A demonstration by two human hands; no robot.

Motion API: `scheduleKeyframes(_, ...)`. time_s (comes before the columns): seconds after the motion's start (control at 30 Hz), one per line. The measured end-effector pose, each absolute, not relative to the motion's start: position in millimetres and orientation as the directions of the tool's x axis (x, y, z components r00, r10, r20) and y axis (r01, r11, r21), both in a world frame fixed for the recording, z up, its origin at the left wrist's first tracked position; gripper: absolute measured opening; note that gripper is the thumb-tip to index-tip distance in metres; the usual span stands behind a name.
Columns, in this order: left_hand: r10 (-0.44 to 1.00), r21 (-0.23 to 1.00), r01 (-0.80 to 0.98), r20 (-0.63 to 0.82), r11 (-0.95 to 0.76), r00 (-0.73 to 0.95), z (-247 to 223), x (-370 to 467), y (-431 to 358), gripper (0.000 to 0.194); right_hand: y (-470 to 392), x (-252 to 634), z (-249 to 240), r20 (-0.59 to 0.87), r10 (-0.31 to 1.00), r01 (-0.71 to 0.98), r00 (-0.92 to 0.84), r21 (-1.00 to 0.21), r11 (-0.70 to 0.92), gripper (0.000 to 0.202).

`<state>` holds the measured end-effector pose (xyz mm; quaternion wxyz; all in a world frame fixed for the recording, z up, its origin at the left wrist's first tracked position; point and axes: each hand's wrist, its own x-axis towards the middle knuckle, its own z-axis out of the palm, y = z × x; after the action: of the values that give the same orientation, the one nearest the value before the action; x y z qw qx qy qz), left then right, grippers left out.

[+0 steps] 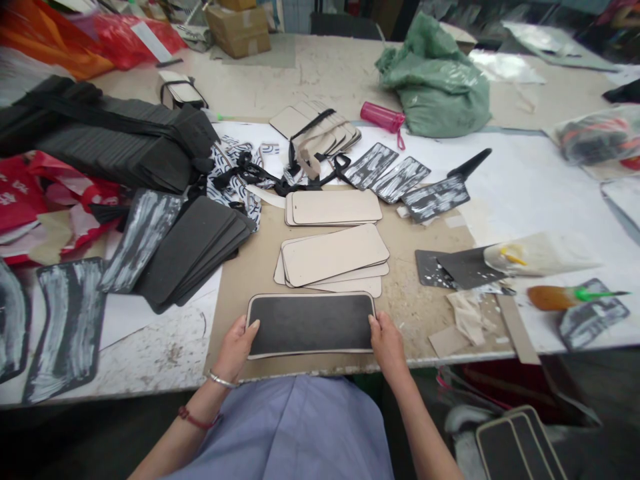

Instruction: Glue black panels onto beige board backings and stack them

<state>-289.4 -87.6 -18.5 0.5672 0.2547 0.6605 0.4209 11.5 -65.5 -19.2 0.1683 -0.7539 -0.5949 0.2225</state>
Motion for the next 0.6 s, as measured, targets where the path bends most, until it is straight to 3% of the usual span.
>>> scheduleKeyframes(0.13,0.799,0.833,-0.176,-0.553,0.524,-0.238,-16,-287,-86,0.042,-65,12,-23,-0.103,0.980,0.860,0.167,-0.471,-0.196,0.030)
scheduleKeyframes(0.43,0.747,0.760,-0.352,-0.632,0.546,-0.205,-5,-286,-82,0.044,-62,12,-10,-0.227,0.958,0.847,0.173,-0.462,-0.262,0.032)
scheduleKeyframes(0.6,0.741,0.754,-0.318,-0.645,0.575,-0.190,-3,-288,-80,0.041,-61,14,-14,-0.270,0.945,0.867,0.183,-0.408,-0.285,0.034)
